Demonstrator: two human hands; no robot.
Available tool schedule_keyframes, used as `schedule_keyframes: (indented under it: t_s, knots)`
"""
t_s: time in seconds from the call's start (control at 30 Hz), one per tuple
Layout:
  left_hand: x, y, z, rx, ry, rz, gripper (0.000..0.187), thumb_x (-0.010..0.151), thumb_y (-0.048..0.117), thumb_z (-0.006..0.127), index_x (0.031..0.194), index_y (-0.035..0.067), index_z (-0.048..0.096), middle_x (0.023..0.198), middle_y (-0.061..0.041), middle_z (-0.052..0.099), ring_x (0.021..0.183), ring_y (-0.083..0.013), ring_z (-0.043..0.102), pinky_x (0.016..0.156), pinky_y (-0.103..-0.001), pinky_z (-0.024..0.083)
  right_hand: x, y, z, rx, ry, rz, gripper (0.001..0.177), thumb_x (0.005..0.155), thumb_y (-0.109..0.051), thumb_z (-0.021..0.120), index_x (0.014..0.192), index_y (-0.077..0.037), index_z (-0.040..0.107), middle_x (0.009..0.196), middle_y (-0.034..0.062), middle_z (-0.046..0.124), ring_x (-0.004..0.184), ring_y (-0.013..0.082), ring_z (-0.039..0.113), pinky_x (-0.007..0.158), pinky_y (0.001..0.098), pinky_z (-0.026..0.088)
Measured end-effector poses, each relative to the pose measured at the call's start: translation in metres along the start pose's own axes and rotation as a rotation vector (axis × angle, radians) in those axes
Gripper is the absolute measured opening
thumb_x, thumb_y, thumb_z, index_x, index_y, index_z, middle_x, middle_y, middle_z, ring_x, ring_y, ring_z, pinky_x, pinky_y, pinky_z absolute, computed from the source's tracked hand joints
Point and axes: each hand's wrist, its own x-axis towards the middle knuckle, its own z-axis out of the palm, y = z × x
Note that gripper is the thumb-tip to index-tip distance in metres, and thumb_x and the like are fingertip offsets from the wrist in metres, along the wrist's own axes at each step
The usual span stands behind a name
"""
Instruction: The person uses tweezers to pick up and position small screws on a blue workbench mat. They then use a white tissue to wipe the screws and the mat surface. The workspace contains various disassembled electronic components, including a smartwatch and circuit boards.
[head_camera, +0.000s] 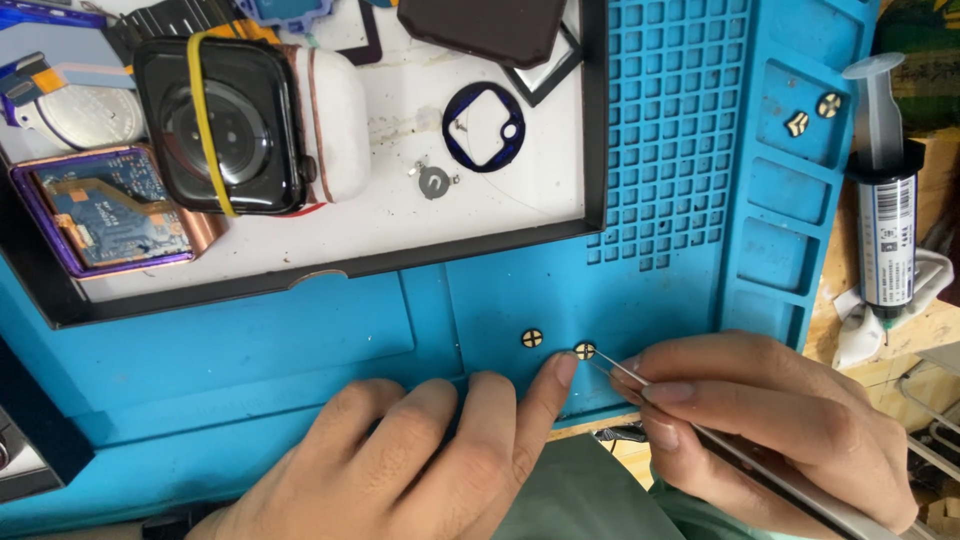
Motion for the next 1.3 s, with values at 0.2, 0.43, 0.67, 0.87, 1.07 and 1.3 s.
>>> schedule_keyframes:
  t_s: [0.2,0.43,0.67,0.87,1.07,1.3]
  knots:
    - [0.0008,0.0018,0.0016,0.004,0.012,-0.022,0.029,0.098,0.043,0.083,0.104,0.018,0.070,0.086,0.005,0.048,0.065,-0.0077,0.045,0.048,-0.023,0.038,-0.0018,0.0014,-0.0002,0.011,-0.016,0.036,0.014,0.075,-0.013,0.061,0.087,-0.006,0.058,0.091,0.0113,0.070,0.076,0.0143,0.075,0.061,0.0197,0.061]
    - [-0.0010,0.0066,0.0044,-0.066,0.022,-0.076,0.041,0.096,0.046,0.087,0.091,0.013,0.062,0.084,0.004,0.051,0.067,-0.0075,0.048,0.049,-0.024,0.037,-0.0009,0.0016,0.0012,-0.001,0.013,0.000,0.015,0.075,-0.013,0.061,0.088,-0.005,0.057,0.089,0.0128,0.070,0.071,0.0142,0.073,0.057,0.0197,0.058]
    - [-0.0004,0.0052,0.0035,-0.049,0.024,-0.063,0.039,0.097,0.045,0.086,0.092,0.013,0.064,0.085,0.004,0.050,0.067,-0.0075,0.047,0.048,-0.024,0.038,-0.0014,0.0023,-0.0005,-0.007,-0.016,0.016,0.015,0.075,-0.013,0.062,0.088,-0.006,0.058,0.091,0.0115,0.070,0.075,0.0139,0.074,0.061,0.0198,0.060]
    - [-0.0017,-0.0006,0.0003,0.007,-0.019,0.031,0.025,0.097,0.035,0.074,0.118,0.022,0.070,0.088,0.004,0.048,0.068,-0.0084,0.045,0.049,-0.023,0.039,-0.0019,0.0019,-0.0014,-0.009,-0.037,0.038,0.014,0.075,-0.013,0.061,0.086,-0.006,0.061,0.091,0.0098,0.070,0.077,0.0131,0.075,0.062,0.0191,0.062]
    - [-0.0012,0.0014,0.0018,-0.028,0.004,-0.005,0.025,0.096,0.038,0.080,0.108,0.018,0.070,0.086,0.004,0.049,0.068,-0.0083,0.045,0.048,-0.024,0.037,-0.0025,0.0007,-0.0010,0.007,-0.020,0.039,0.014,0.075,-0.012,0.061,0.088,-0.006,0.058,0.093,0.0104,0.070,0.078,0.0125,0.077,0.062,0.0177,0.062]
    - [-0.0014,0.0011,0.0019,-0.013,0.005,0.011,0.023,0.097,0.038,0.078,0.110,0.020,0.071,0.087,0.004,0.050,0.068,-0.0084,0.046,0.048,-0.023,0.038,-0.0053,0.0075,-0.0026,-0.008,-0.053,0.065,0.014,0.076,-0.015,0.061,0.088,-0.009,0.061,0.095,0.0077,0.070,0.080,0.0121,0.076,0.062,0.0181,0.062]
